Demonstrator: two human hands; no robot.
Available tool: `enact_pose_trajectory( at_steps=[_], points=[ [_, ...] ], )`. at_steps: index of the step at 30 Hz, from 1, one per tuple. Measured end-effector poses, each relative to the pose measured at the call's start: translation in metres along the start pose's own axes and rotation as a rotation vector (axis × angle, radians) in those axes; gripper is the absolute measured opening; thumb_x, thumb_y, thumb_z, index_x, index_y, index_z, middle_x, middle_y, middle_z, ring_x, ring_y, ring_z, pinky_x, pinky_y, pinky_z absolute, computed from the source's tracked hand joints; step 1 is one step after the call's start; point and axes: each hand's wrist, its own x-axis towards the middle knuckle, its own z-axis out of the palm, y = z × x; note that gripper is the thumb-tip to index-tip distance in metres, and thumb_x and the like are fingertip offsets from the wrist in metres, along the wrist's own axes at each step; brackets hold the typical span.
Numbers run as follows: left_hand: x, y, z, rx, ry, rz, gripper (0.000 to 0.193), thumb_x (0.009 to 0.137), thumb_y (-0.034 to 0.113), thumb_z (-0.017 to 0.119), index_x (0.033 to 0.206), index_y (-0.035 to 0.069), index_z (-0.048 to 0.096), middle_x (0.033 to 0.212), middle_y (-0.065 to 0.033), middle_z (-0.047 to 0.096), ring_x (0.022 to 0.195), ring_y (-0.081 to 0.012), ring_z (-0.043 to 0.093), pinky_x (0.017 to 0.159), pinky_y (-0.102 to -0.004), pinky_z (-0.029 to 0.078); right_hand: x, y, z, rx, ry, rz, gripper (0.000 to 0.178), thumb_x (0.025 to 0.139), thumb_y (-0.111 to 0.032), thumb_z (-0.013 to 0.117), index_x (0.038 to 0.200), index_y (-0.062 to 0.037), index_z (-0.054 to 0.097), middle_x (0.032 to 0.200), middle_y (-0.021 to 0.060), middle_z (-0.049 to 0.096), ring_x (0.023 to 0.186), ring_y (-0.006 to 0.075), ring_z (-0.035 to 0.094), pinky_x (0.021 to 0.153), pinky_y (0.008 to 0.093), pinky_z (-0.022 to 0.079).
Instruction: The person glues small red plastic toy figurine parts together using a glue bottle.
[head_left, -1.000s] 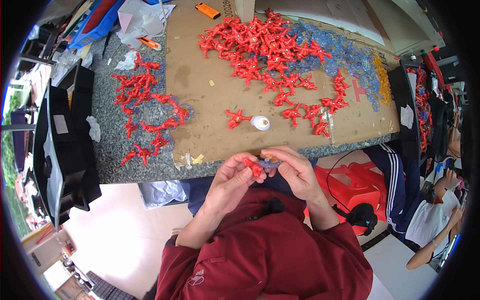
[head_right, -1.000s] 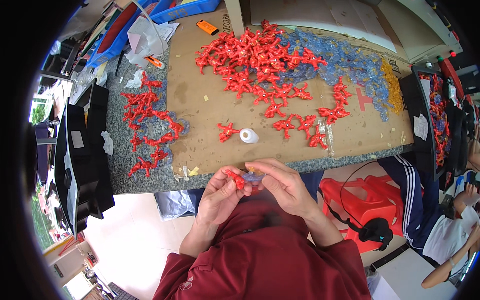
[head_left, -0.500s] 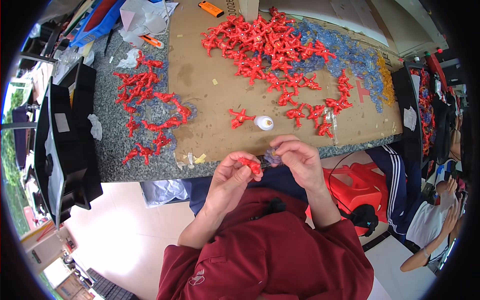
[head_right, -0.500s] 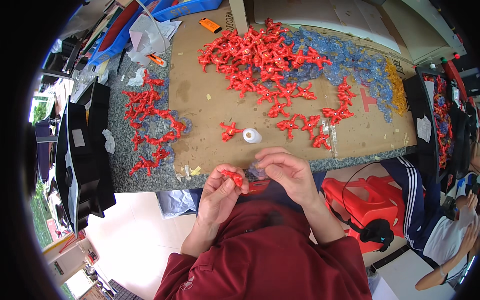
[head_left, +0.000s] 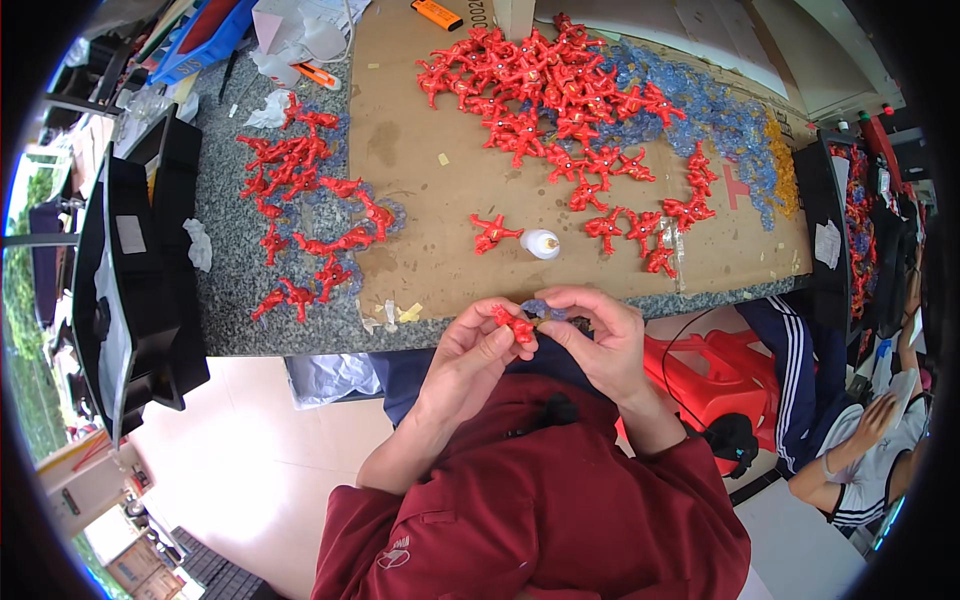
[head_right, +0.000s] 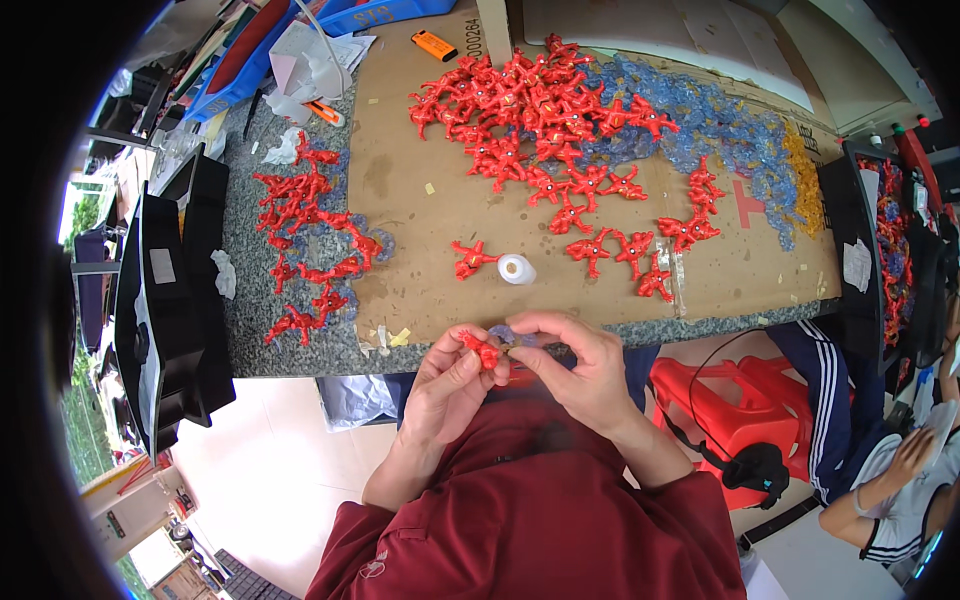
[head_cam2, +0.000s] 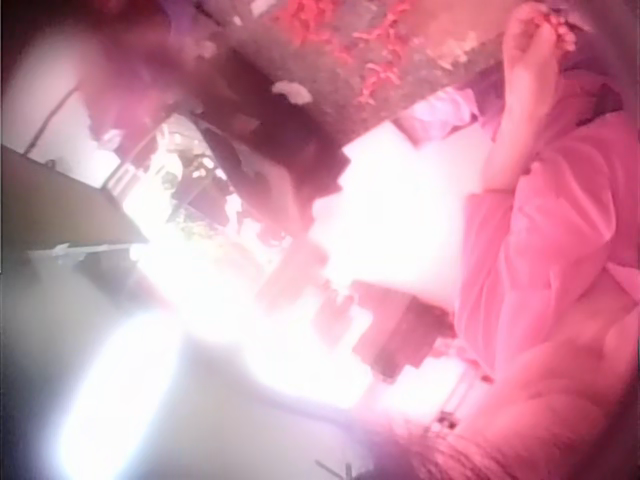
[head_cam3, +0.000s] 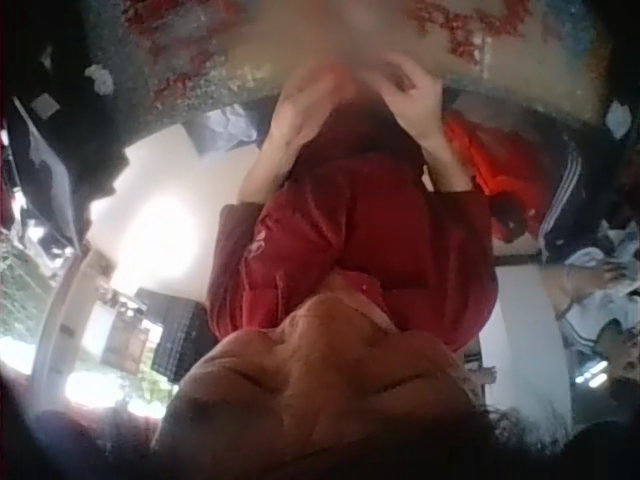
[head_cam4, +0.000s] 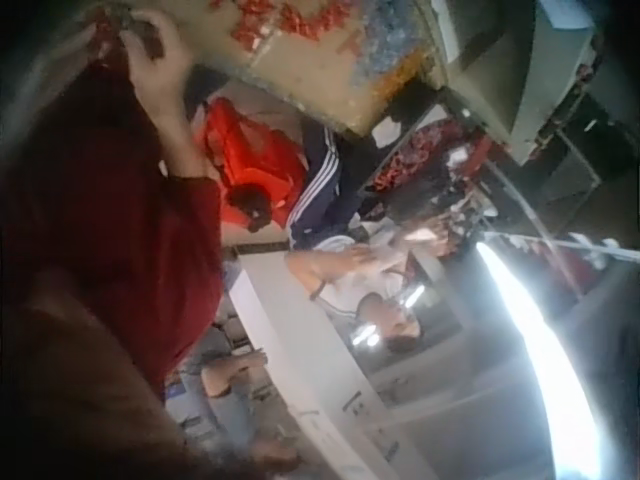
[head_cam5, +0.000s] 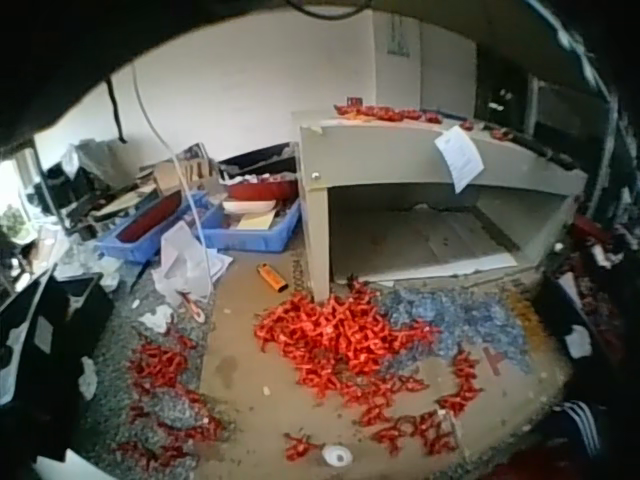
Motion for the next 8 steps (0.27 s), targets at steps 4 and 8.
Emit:
enact_pose_trajectory(
  at_steps=[4, 8],
  points=[
    [0.000, 0.000, 0.000, -0.011, 0.004, 0.013, 0.020, 0.089, 0.007, 0.051, 0.109, 0.003, 0.051, 0.100, -0.0101, 0.058, 0.088, -0.0207, 0.057, 0.080, -0.0332, 0.047, -0.001, 0.001, -0.005, 0.298, -0.083, 0.025, 0.023, 0.079, 0.006, 0.060, 0.102, 0.0038, 0.060, 0.109, 0.0143, 0.058, 0.095, 0.0182, 0.059, 0.080, 0.0292, 0.051],
    [0.000, -0.001, -0.001, 0.020, -0.035, 0.022, 0.023, 0.090, 0.008, 0.051, 0.112, 0.003, 0.049, 0.099, -0.0085, 0.058, 0.091, -0.0182, 0.058, 0.083, -0.0319, 0.045, -0.003, 0.009, -0.008, 0.365, -0.078, 0.116, 0.022, 0.081, 0.006, 0.058, 0.103, 0.0038, 0.060, 0.117, 0.0161, 0.054, 0.103, 0.0232, 0.057, 0.083, 0.0323, 0.051]
  ],
)
